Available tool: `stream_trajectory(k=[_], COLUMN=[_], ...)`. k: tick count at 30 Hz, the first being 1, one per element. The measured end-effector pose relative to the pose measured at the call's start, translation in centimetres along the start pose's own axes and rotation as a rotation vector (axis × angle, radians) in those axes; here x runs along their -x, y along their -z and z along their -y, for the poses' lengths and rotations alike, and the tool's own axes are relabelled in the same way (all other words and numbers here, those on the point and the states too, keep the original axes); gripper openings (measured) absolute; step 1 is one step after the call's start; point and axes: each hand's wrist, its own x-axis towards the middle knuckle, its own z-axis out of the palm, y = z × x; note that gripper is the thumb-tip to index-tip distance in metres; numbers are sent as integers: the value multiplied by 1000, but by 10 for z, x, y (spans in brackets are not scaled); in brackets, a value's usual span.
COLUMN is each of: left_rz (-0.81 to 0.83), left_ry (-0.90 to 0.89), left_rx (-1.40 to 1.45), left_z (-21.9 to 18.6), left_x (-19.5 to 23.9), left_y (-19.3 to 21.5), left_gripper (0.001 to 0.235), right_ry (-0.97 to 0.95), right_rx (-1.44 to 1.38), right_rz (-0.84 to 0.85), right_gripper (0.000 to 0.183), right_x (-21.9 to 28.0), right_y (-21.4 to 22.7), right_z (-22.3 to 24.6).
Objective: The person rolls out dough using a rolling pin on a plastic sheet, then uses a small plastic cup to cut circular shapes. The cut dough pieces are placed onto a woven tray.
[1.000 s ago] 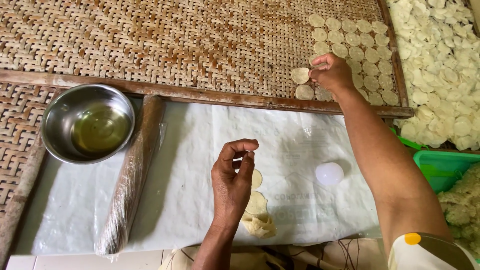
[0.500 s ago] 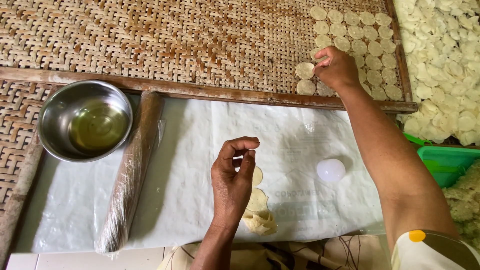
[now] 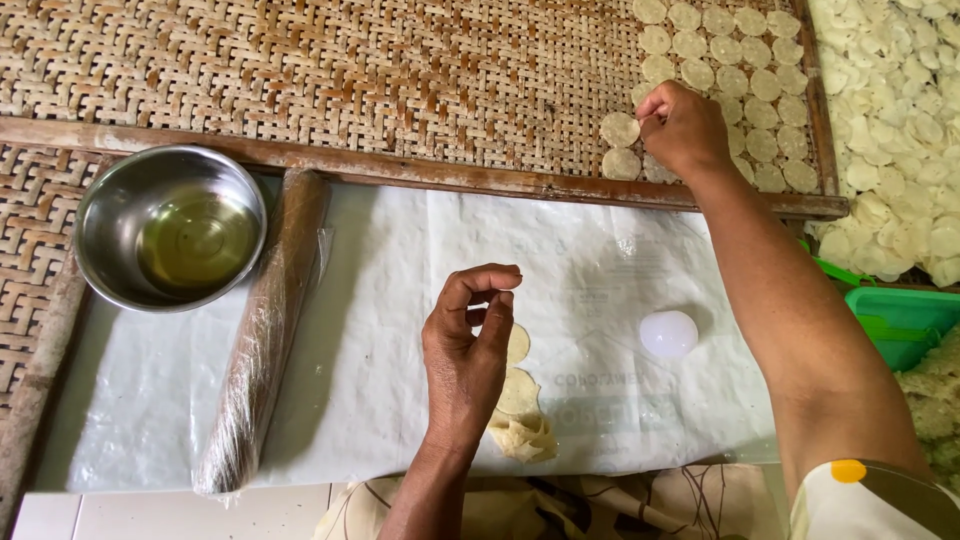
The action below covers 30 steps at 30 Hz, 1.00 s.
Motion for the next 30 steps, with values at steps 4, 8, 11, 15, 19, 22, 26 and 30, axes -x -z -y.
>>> stream_trajectory(k=[4,8,11,15,19,22,26,30], left_rz=[-3,-50,-104,-180,-180,-262,-241,-227], left_ry=[-2,-1,-18,-7,-21,-26,-39,-35], left_rx=[21,47,63,191,386,284,326,336], left_z=[-2,-9,-14,-20,-14,-12,-8,-8], left_x=[-1,-5,-6,-10,-10,-10,-9,-7], left_y=[2,12,21,31,34,27,25,23], left_gripper=[14,14,12,16,19,19,19,19], right_ry=[20,139,385,621,512,363,531,806], right_rx=[31,181,302,-49,-146,-243,-108,39], right_rz=[-20,-95,-261,-216,-15,155,294,254], right_gripper=[14,14,10,23,11,21,20,13], right_x=[1,-2,0,48,134,187,222,231], right_y=[-3,-12,-17,8,5,-17,-25,-26], right_z=[-5,-22,-43,0,68,83,101,106])
